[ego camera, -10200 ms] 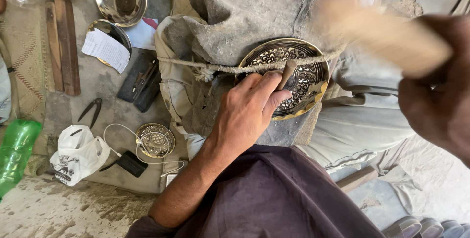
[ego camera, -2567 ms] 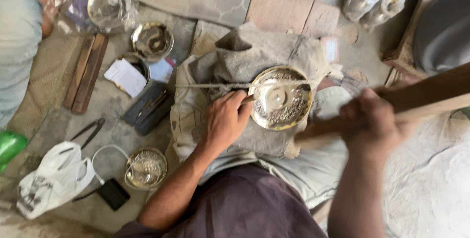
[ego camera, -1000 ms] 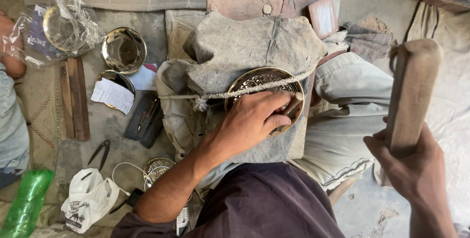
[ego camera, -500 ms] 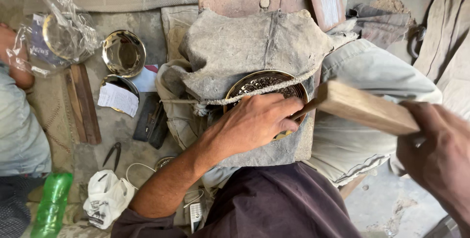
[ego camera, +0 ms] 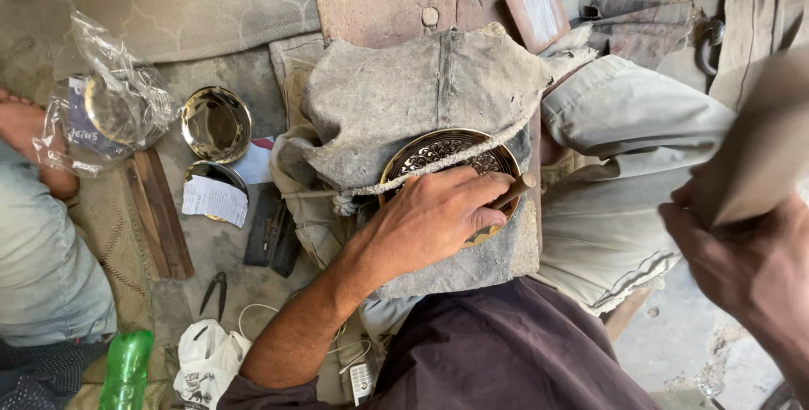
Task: The person sits on the floor and hammers a small punch against a decorative brass plate resting on a cloth-covered sandbag, repositioning the punch across the pattern and striking it repeatedly with a wooden mallet to work the embossed design.
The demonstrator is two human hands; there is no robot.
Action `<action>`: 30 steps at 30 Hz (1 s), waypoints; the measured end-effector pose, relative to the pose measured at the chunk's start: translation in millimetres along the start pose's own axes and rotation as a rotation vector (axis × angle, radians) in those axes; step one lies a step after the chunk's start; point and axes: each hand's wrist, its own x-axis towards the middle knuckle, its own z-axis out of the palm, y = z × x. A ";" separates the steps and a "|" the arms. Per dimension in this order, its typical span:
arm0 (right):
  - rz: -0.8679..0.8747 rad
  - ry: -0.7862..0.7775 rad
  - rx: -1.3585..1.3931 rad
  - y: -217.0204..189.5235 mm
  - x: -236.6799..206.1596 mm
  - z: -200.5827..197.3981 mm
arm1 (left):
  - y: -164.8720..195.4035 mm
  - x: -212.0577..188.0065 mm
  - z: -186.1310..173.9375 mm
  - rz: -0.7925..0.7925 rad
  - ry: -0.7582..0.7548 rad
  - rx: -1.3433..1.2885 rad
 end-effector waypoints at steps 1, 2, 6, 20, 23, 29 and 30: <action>0.148 -0.055 -0.012 -2.9 -1.1 -0.3 | -0.3 -0.4 0.1 -0.005 0.004 -0.006; 0.300 -0.109 -0.024 -5.9 -2.6 -0.7 | -0.4 -0.9 0.3 -0.009 0.004 -0.013; 0.774 -0.129 0.455 -15.1 -6.2 -1.6 | -2.6 0.1 2.3 -0.053 -0.043 -0.005; 0.572 -0.169 -0.021 -42.1 10.4 -25.4 | -2.8 0.8 0.0 -0.008 0.005 0.021; 0.739 -0.201 0.026 -41.6 4.9 -24.0 | -3.6 1.4 1.1 0.007 0.025 0.027; 0.537 -0.015 0.359 -24.6 -7.9 -8.9 | -5.7 0.9 4.4 0.011 0.060 -0.004; 0.560 0.003 0.422 -22.4 -8.9 -9.5 | -6.7 1.6 4.9 0.031 0.089 -0.022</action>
